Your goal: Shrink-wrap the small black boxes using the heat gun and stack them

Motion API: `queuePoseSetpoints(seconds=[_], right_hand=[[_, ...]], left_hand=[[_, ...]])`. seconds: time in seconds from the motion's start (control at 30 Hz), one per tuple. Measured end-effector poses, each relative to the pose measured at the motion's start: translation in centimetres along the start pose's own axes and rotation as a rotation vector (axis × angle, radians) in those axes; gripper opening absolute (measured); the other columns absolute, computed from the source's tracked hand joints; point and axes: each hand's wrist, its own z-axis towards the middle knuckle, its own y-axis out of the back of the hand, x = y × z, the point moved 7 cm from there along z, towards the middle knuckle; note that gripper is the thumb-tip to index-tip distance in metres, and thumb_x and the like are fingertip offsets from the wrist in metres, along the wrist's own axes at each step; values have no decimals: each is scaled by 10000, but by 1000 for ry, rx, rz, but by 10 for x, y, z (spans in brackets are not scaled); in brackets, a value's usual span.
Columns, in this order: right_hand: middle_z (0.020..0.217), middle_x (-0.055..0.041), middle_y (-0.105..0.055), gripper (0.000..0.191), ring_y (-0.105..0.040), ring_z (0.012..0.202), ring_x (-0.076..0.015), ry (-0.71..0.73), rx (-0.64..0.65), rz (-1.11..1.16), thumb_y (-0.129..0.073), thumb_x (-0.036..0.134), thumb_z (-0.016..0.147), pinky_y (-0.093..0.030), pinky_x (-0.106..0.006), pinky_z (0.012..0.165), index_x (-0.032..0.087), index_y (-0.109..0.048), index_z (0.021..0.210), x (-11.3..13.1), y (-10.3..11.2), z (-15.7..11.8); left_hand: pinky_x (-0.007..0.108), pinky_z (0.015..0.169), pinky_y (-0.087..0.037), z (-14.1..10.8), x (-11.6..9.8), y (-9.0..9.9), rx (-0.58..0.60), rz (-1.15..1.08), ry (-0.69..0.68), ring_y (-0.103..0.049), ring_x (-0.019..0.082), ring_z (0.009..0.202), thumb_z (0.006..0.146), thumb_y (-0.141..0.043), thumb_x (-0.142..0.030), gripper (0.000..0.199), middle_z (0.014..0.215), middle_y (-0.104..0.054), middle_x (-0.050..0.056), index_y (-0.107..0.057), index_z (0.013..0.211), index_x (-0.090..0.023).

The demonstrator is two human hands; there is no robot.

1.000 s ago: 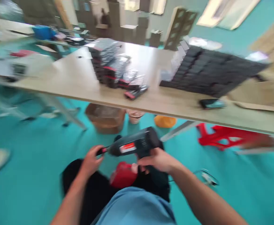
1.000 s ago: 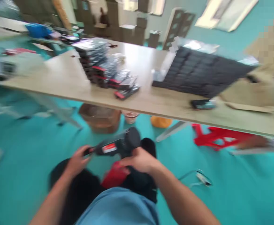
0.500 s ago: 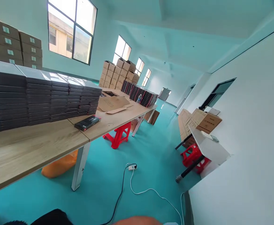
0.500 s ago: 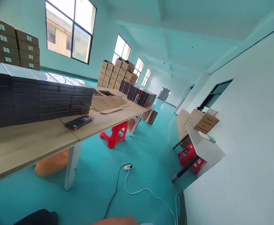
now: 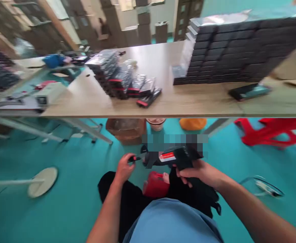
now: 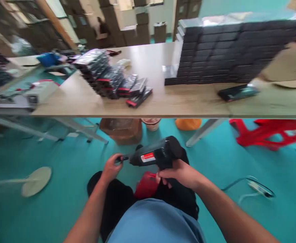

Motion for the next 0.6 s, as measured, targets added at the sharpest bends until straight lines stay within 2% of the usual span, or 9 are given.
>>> queuePoseSetpoints(seconds=[0.03,0.07,0.1,0.2,0.27,0.33,0.43,0.6], right_hand=[[746,-41,-722,282,-614,618,-166,29,75,2,-843,355,742,-505,-268,508,138,-729,882,-5,-8,12],[795,-60,-731,288,-625,662,-177,66,102,0,-807,385,781,-519,-283,544,145,-725,919,-6,-11,20],[794,-62,-725,290,-622,671,-181,88,102,-15,-785,397,803,-518,-292,557,150,-717,939,-7,-12,24],[753,-47,-696,249,-599,656,-183,87,139,-95,-757,365,818,-503,-307,561,159,-704,947,-2,-20,22],[724,-36,-673,207,-590,652,-184,63,196,-140,-754,338,806,-501,-314,571,161,-698,898,0,-33,19],[686,-21,-648,186,-583,643,-180,70,185,-155,-750,332,801,-501,-318,588,165,-685,851,4,-40,20],[674,-10,-643,176,-584,629,-177,93,118,-164,-745,327,796,-500,-319,589,175,-674,850,9,-43,25],[660,-13,-649,139,-581,615,-173,63,196,-184,-735,298,777,-498,-315,576,176,-673,800,9,-48,24]], left_hand=[[405,904,-576,-17,14,30,-13,59,38,-668,216,1006,917,-692,-230,192,1100,-695,66,-691,1100,-174],[386,898,-571,-29,22,48,-20,88,61,-668,209,985,870,-680,-149,193,1053,-701,55,-698,1060,-180],[371,891,-565,-35,25,58,-26,98,70,-666,204,972,820,-651,-86,249,1025,-704,48,-702,1041,-188],[355,876,-549,-37,22,56,-44,76,65,-658,204,966,739,-578,-38,365,1026,-706,53,-703,1039,-205],[353,874,-546,-36,20,49,-51,46,73,-659,206,963,730,-568,-58,363,1030,-709,58,-705,1031,-209],[355,879,-545,-37,22,48,-60,27,88,-663,208,958,729,-562,-79,357,1039,-713,65,-708,1029,-206],[372,917,-538,-40,26,52,-65,25,101,-669,218,983,730,-560,-107,349,1047,-720,68,-718,1024,-208],[371,901,-538,-39,30,57,-109,-19,122,-671,226,961,762,-591,-187,283,1009,-722,65,-729,1008,-210]])
